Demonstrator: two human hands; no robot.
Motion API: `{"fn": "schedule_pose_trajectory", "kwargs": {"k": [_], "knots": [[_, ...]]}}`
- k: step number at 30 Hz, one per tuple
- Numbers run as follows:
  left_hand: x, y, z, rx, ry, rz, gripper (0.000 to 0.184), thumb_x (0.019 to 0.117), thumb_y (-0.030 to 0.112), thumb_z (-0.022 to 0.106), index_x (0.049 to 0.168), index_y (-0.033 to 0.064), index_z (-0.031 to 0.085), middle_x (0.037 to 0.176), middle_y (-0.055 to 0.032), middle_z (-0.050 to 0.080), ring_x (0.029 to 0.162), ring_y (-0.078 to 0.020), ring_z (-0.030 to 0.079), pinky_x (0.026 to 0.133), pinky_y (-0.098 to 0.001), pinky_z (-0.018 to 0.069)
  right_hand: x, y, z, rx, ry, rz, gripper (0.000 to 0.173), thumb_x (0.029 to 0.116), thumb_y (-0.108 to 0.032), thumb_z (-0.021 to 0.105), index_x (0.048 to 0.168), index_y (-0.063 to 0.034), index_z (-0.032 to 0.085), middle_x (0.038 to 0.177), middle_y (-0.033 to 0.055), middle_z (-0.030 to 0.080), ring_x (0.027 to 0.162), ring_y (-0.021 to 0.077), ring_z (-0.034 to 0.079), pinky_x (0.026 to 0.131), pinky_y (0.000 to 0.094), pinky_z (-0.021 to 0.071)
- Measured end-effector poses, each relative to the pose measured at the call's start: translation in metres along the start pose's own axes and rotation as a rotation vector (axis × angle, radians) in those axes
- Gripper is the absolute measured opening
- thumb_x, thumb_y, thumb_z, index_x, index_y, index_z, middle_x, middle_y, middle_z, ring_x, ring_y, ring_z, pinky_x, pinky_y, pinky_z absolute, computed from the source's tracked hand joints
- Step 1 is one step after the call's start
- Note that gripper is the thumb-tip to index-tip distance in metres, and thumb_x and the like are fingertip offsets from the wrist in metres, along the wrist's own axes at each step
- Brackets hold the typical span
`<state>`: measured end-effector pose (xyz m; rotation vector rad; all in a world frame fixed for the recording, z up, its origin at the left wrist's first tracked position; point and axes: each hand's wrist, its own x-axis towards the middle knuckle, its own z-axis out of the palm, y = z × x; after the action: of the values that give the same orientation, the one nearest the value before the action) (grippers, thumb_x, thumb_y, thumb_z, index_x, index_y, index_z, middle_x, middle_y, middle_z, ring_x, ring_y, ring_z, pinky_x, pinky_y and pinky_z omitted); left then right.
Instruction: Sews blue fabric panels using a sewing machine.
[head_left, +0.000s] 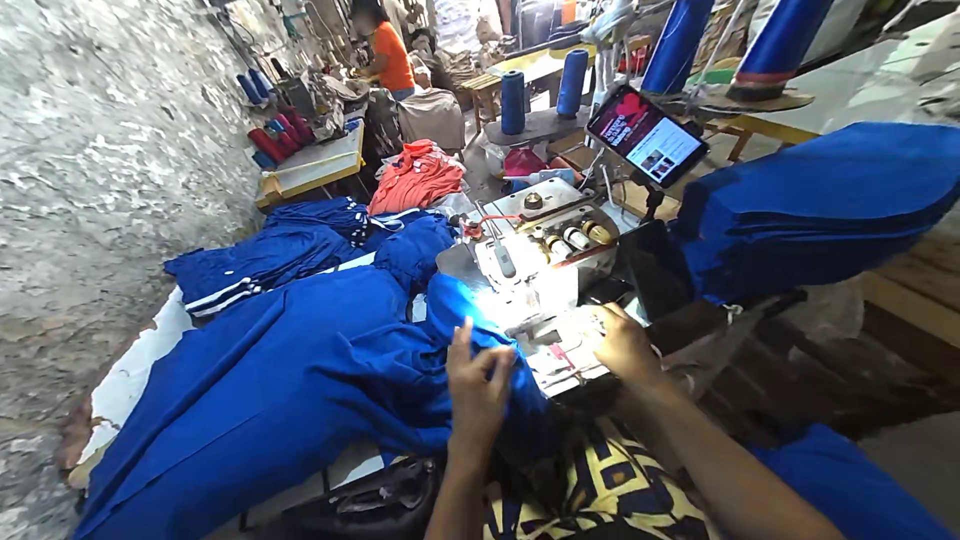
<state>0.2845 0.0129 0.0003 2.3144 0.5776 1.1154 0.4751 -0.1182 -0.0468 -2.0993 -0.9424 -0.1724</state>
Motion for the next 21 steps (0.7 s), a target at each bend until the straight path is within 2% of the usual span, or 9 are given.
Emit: {"fn": "schedule_pose_trajectory", "kwargs": {"k": [1, 3, 5, 7, 9, 12, 14, 16, 21], "knots": [[0.011, -0.003, -0.006, 0.007, 0.045, 0.032, 0.019, 0.0942, 0.014, 0.068, 0.093, -0.0025, 0.077, 0.128, -0.0316, 0.063, 0.122, -0.0434, 0.06, 0.105, -0.0502, 0.0491, -0.003, 0.009, -0.003, -0.065, -0.093, 0.051, 0.029, 0.0913, -0.005, 0.067, 0.116, 0.0088, 0.071, 0.115, 0.0301, 0.068, 0.109, 0.0491, 0.065, 0.094, 0.0671, 0.0465], [0.033, -0.014, -0.013, 0.034, 0.011, 0.102, 0.02, 0.095, 0.008, 0.063, 0.096, -0.0073, 0.076, 0.113, -0.0267, 0.069, 0.107, -0.0369, 0.066, 0.094, -0.0439, 0.0546, -0.007, 0.012, -0.008, -0.2, -0.283, 0.123, 0.03, 0.0947, -0.008, 0.064, 0.12, 0.0066, 0.071, 0.121, 0.0295, 0.066, 0.121, 0.0499, 0.057, 0.102, 0.0684, 0.037], [0.046, -0.024, -0.015, 0.115, -0.16, 0.145, 0.018, 0.0929, 0.006, 0.063, 0.093, -0.0051, 0.077, 0.11, -0.0222, 0.072, 0.106, -0.0391, 0.067, 0.094, -0.0536, 0.0517, -0.01, 0.006, -0.007, -0.278, -0.31, 0.094, 0.03, 0.0936, -0.009, 0.066, 0.12, 0.0038, 0.072, 0.123, 0.03, 0.065, 0.124, 0.0516, 0.054, 0.102, 0.0689, 0.0355], [0.05, -0.023, -0.015, 0.25, -0.289, 0.128, 0.023, 0.0915, 0.004, 0.06, 0.104, 0.0004, 0.079, 0.115, -0.0173, 0.074, 0.11, -0.0408, 0.066, 0.093, -0.0616, 0.0472, -0.011, -0.008, -0.002, -0.189, -0.173, -0.036, 0.025, 0.0913, -0.009, 0.068, 0.112, 0.0033, 0.075, 0.117, 0.0296, 0.067, 0.116, 0.0517, 0.059, 0.096, 0.068, 0.042], [0.046, -0.024, -0.009, 0.309, -0.3, 0.13, 0.031, 0.0899, -0.002, 0.058, 0.113, 0.0038, 0.078, 0.119, -0.018, 0.072, 0.111, -0.0435, 0.065, 0.09, -0.0627, 0.0485, -0.007, -0.028, 0.012, 0.069, -0.05, -0.152, 0.019, 0.0929, -0.013, 0.066, 0.095, 0.0011, 0.078, 0.095, 0.0194, 0.074, 0.094, 0.036, 0.071, 0.083, 0.054, 0.0543], [0.035, -0.026, 0.006, 0.38, -0.195, 0.171, 0.029, 0.0878, -0.003, 0.061, 0.11, 0.0042, 0.079, 0.118, -0.0206, 0.072, 0.108, -0.0464, 0.065, 0.085, -0.062, 0.0512, 0.004, -0.066, 0.017, 0.59, -0.435, 0.061, 0.028, 0.1038, -0.021, 0.057, 0.104, 0.0018, 0.073, 0.09, 0.0075, 0.07, 0.081, 0.0068, 0.062, 0.079, 0.0262, 0.0507], [0.028, -0.022, 0.011, 0.46, -0.143, 0.178, 0.03, 0.0861, -0.002, 0.063, 0.111, 0.0036, 0.078, 0.117, -0.0198, 0.072, 0.107, -0.0454, 0.066, 0.082, -0.0609, 0.0511, 0.009, -0.075, 0.026, 0.79, -0.529, 0.188, 0.021, 0.1013, -0.017, 0.062, 0.096, 0.0019, 0.07, 0.081, 0.0011, 0.064, 0.072, 0.001, 0.055, 0.07, 0.0207, 0.0471], [0.023, -0.022, 0.014, 0.525, -0.11, 0.183, 0.032, 0.0858, -0.001, 0.061, 0.113, 0.0036, 0.077, 0.114, -0.0182, 0.073, 0.106, -0.0436, 0.067, 0.08, -0.06, 0.0502, 0.002, -0.075, 0.034, 0.846, -0.393, 0.172, 0.017, 0.0962, -0.012, 0.066, 0.082, -0.0015, 0.067, 0.069, -0.0052, 0.058, 0.063, -0.0038, 0.052, 0.063, 0.0157, 0.0444], [0.023, -0.015, 0.016, 0.581, -0.138, 0.172, 0.033, 0.0868, 0.0, 0.059, 0.114, 0.005, 0.077, 0.118, -0.0168, 0.072, 0.109, -0.042, 0.066, 0.084, -0.0611, 0.0478, -0.016, -0.053, 0.039, 0.689, -0.211, 0.052, 0.02, 0.0942, -0.017, 0.066, 0.082, -0.0021, 0.072, 0.07, -0.0027, 0.065, 0.064, -0.0057, 0.055, 0.064, 0.0141, 0.0464]]}}
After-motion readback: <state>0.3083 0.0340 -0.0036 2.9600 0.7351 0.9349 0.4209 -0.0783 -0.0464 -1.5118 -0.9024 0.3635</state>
